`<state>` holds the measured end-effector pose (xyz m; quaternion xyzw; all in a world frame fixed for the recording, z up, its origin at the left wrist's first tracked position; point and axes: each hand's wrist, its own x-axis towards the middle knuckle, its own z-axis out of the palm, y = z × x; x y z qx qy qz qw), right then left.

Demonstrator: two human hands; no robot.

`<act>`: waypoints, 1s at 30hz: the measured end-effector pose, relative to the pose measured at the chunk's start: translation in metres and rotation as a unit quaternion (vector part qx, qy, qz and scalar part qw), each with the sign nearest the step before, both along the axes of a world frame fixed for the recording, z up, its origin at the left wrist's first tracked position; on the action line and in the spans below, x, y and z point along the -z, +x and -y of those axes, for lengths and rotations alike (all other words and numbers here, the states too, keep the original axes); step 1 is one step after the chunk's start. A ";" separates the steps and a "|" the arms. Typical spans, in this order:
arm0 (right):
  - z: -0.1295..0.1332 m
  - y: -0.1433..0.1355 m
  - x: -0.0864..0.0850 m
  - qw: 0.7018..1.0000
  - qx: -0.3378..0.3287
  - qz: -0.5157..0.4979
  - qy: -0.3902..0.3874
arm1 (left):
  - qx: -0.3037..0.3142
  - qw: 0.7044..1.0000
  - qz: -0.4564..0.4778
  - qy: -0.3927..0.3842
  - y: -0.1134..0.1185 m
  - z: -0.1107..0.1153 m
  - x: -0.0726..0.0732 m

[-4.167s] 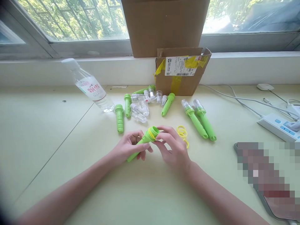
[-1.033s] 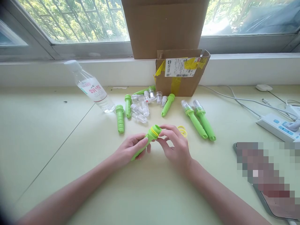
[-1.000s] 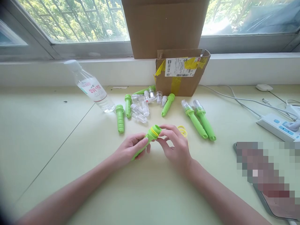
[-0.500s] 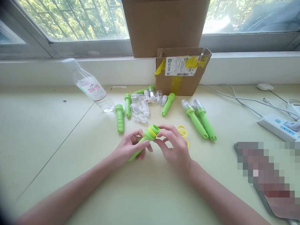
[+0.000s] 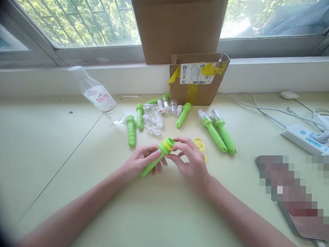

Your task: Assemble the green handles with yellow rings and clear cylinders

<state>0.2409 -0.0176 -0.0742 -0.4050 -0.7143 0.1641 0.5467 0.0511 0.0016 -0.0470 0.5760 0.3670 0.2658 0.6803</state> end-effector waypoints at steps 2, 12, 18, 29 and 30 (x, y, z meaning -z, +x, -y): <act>0.000 0.000 -0.001 1.000 -0.007 0.003 -0.003 | -0.005 1.000 -0.004 -0.003 0.000 0.000 -0.002; -0.001 0.000 0.002 1.000 -0.009 0.016 0.020 | 0.021 0.999 -0.004 -0.031 -0.001 0.001 -0.008; -0.002 0.000 0.005 0.999 0.010 0.015 0.042 | 0.042 0.999 0.005 -0.029 -0.002 0.000 -0.005; -0.001 -0.001 0.006 0.998 0.007 0.020 0.059 | 0.013 0.999 -0.042 -0.009 0.001 0.005 -0.003; -0.001 -0.001 0.006 0.998 0.007 0.020 0.059 | 0.005 0.999 -0.036 -0.010 0.001 0.005 -0.002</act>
